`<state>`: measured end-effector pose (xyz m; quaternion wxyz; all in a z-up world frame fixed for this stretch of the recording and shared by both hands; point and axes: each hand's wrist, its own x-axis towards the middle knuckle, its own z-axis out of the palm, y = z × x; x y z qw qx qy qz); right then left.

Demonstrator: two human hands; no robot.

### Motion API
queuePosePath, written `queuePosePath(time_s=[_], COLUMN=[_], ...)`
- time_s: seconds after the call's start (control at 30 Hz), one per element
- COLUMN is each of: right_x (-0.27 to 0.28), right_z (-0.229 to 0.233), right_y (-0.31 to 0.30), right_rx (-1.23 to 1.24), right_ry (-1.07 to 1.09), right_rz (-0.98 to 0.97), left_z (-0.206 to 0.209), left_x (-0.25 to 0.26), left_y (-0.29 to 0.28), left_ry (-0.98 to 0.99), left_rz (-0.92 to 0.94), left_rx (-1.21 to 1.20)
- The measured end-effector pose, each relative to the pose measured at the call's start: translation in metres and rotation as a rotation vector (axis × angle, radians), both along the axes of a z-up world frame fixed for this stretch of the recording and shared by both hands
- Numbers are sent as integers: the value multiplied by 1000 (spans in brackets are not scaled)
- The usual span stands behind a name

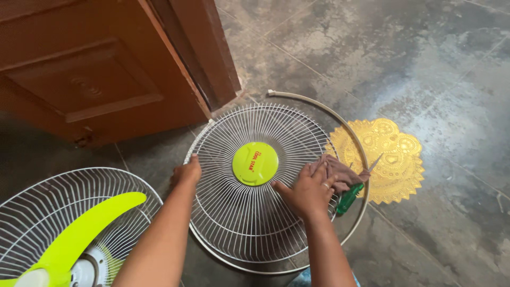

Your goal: The person reassembles an electric fan by attaching the fan blades to the motor hub, securing them with a central cap, and then fitting the front and rear wire cages. They use a cloth to wipe the blades and a screwdriver to tighten the cap.

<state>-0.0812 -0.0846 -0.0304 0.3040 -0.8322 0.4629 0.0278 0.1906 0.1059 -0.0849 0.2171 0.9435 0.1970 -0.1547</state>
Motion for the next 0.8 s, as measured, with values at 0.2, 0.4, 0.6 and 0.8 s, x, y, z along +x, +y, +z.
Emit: queuePosePath(time_s=[0.2, 0.4, 0.6, 0.8], right_x=[11, 2, -13, -49], right_z=[7, 2, -6, 39], right_y=[9, 1, -23, -53], right_rx=[-26, 0, -143, -433], right_ry=[35, -15, -318, -830], right_rz=[-43, -35, -48, -263], left_z=[62, 92, 77, 88], left_x=[-6, -43, -105, -123], left_y=[-16, -89, -55, -52], left_ry=[141, 82, -226, -221], left_rz=[-6, -435, -926, -1066], left_rx=[-644, -458, 67, 191])
